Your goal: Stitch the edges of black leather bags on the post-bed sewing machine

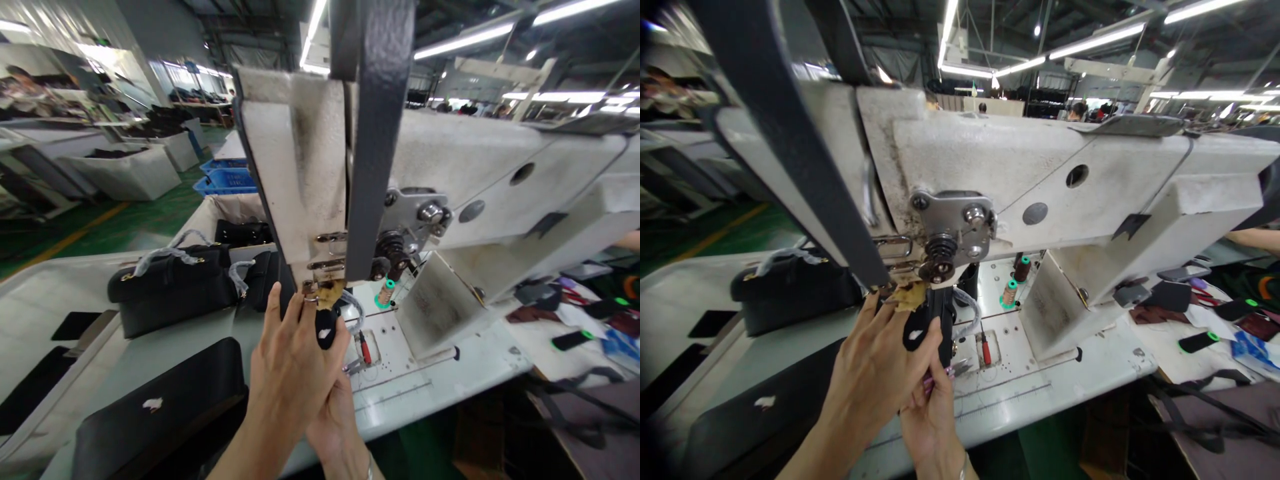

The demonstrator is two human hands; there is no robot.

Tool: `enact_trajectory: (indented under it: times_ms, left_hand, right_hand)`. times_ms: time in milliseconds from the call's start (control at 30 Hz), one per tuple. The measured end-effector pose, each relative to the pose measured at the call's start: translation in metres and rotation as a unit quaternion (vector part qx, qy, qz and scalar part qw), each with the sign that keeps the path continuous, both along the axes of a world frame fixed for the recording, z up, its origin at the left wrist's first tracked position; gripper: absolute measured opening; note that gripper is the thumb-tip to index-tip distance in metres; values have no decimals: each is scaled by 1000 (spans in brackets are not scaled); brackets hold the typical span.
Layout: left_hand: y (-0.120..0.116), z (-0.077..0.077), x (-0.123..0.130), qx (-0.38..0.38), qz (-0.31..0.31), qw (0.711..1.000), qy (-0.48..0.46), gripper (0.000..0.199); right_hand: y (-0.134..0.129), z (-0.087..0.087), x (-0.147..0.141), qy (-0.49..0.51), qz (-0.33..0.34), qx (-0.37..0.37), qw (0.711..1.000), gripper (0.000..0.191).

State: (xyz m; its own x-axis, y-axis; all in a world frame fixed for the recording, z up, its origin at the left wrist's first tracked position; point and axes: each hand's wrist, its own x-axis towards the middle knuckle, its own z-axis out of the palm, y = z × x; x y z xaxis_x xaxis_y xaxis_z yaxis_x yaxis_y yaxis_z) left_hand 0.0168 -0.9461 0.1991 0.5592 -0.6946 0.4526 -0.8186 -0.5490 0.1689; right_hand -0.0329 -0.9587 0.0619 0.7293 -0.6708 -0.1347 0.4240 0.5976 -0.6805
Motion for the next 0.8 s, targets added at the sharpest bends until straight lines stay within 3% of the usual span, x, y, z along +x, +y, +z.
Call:
enact_trajectory:
  times_ms: [133,367,533,667,800]
  left_hand:
    - [-3,-1,5,-3,-11,1000,4,37]
    - [-6,-5,14,-8,-9,1000,-6,35]
    - [-14,-7,22,-16,-5,999,-27,32]
    - [-13,-2,24,-12,-19,999,-33,35]
    - [13,-3,19,-14,-88,995,-45,45]
  right_hand:
    - [-2,-7,5,0,44,130,991,39]
    - [-7,-13,14,-51,38,248,967,28]
    - [-9,-7,17,-122,21,359,925,27]
    - [-9,-8,11,-135,19,371,919,35]
    - [-3,-15,-3,-96,-6,345,934,33]
